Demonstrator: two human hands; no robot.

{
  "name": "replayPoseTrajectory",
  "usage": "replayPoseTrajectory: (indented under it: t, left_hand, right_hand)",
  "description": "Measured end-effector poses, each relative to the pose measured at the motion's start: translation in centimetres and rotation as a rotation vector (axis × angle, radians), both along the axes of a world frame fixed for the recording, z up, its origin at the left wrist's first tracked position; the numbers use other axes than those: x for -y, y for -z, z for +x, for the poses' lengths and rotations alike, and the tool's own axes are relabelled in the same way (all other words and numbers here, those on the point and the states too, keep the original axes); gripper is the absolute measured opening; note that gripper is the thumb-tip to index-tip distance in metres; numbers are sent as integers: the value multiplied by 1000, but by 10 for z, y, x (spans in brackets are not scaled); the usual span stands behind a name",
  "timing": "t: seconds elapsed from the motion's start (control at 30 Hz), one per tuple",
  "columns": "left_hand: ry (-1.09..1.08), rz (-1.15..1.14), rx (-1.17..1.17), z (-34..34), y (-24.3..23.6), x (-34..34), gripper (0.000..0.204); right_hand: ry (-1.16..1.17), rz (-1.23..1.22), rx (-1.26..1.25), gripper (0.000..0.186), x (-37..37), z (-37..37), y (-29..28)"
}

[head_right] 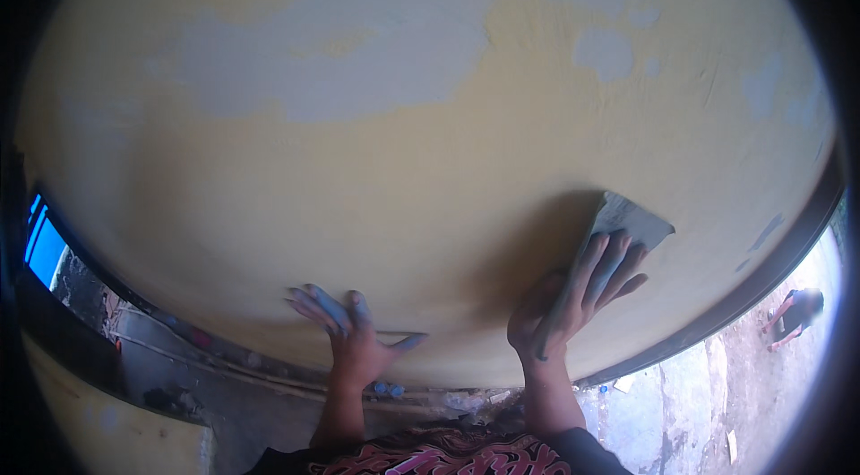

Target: The person uses a piece of sandpaper to sand a plastered section of a wall by hand, moving the sandpaper in circular and linear motions across the surface.

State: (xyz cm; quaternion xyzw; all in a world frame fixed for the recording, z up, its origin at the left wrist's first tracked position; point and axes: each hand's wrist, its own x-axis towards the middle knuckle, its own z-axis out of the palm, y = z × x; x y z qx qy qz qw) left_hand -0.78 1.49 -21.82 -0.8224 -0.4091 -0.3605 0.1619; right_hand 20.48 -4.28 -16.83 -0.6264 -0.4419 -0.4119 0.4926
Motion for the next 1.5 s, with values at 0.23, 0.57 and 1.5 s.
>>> replayPoseTrajectory:
  t: [0.23, 0.57, 1.5]
  left_hand:
    - [17, 26, -35, -3, 4, 0, 111]
    - [65, 77, 91, -1, 16, -3, 87]
    - [24, 42, 71, -8, 16, 2, 113]
  right_hand:
    - [56, -138, 96, 49, 7, 0, 32]
    - [32, -224, 62, 48, 19, -19, 55]
    - [-38, 73, -203, 45, 18, 27, 28]
